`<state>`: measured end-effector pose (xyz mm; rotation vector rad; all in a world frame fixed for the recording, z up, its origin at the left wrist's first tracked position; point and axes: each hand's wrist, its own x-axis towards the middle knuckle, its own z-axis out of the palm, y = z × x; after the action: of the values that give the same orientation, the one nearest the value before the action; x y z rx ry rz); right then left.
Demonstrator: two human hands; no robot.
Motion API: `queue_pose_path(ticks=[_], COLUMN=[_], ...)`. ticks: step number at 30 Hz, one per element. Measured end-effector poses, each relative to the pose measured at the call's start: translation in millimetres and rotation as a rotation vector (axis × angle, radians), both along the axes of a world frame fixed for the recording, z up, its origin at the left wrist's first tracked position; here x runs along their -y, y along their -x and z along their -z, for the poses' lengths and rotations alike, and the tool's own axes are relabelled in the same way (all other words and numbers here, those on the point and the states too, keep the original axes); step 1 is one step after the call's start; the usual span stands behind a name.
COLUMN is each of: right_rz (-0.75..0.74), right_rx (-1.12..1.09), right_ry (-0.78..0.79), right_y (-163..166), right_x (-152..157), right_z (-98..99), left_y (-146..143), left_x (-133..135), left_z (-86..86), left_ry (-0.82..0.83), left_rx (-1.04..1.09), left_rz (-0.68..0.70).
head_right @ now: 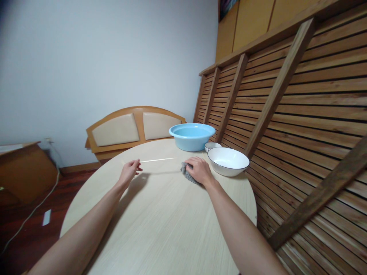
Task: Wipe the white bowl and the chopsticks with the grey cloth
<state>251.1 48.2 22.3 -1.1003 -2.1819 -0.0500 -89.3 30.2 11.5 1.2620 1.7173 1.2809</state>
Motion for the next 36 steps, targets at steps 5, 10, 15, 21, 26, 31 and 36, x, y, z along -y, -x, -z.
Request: queue_pose_path(ticks=[5,10,15,21,26,31,36], right_rz=[-0.046,-0.121,-0.199,-0.287,-0.27,-0.235,-0.215], right_rx=[-0.079,-0.081,-0.026,0.027,0.065,0.14,0.152], right_ry=[-0.009,-0.03,-0.048,-0.071,-0.049,-0.064,-0.058], right_y=[-2.8,12.7,34.5,50.3,53.9,52.9,46.7], right_x=[0.0,8.9,21.5,28.5,29.7,27.2,22.8], right_z=[0.0,-4.7,-8.7,-4.7,-4.2,-5.2,-5.8], left_y=[-1.4,-37.4,-68.2,-82.8,-83.7,-83.9,-84.4], left_x=[1.1,15.8,35.7,46.2,46.8,45.9,46.2], left_z=[3.2,0.8,-6.1,-8.1,-8.1,-8.3,-9.2], left_ry=[-0.114,-0.192,-0.3,-0.34,-0.342,-0.342,-0.331], left_rx=[-0.176,-0.437,-0.635,-0.709,-0.754,-0.788,-0.755], left_rz=[-0.032,0.044,0.215,0.331,0.349,0.362,0.314])
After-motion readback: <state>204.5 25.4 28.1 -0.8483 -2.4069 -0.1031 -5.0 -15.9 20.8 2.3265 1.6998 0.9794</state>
